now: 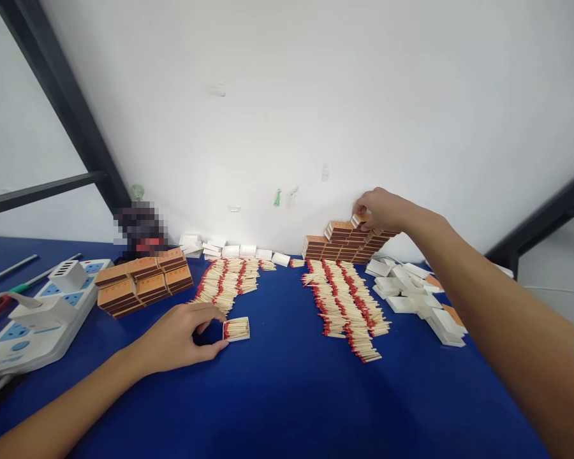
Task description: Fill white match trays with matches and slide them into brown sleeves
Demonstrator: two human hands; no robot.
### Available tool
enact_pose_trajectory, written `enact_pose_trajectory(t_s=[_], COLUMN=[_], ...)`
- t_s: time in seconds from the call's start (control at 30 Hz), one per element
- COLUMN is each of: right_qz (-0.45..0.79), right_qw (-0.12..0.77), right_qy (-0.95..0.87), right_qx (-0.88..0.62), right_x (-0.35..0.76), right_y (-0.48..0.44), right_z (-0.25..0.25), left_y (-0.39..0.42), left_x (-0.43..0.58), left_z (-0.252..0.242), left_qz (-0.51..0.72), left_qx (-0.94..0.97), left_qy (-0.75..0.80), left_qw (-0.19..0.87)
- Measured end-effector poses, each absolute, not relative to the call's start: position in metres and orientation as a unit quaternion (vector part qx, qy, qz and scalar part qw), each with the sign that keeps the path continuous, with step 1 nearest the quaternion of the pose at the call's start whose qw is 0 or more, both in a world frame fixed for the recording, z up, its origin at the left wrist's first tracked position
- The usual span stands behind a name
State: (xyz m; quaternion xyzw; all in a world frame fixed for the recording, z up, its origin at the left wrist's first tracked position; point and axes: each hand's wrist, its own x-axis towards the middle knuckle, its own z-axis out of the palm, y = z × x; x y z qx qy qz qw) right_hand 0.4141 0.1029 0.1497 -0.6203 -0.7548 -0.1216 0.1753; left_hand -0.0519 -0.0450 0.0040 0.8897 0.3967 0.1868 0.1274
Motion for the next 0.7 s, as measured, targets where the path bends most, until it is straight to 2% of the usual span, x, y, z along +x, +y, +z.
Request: enact_pose_trajectory(t_s=[0.13,0.2,0.27,0.37,0.43,0.57,0.7], right_qz=[-0.095,-0.104,-0.080,0.025,0.087,0.122,0.159], right_qw=[0.107,0.124,0.194,0.245,0.216,0.138,0.127], right_qy=[-0.781,-0.771,-0.750,-0.797,-0.837,-0.870,-0.869], right_qx=[-0.608,-0.616,-0.628,-0.552,-0.495,-0.457,-0.451], right_x=[0.411,0.406,0.391,0.349,0.314,0.262,0.243], right_y=[0.095,0.078,0.051,0.000,-0.031,-0.062,-0.061], right_z=[0.166,0.173,0.171,0.143,0.111,0.051,0.023], left_y=[-0.046,-0.046,-0.046,-0.046,-0.046,-0.046,-0.047], left_x=[-0.051,-0.051,-0.051,-0.050,-0.050,-0.048,-0.047], left_z=[0.006,0.006,0.006,0.005,0.004,0.003,0.002], left_qz=[0.194,0.197,0.202,0.211,0.216,0.219,0.225], left_qx=[0.890,0.892,0.891,0.891,0.891,0.891,0.889], left_qy=[0.392,0.388,0.386,0.383,0.377,0.363,0.360], left_qw=[0.124,0.126,0.126,0.124,0.131,0.160,0.172])
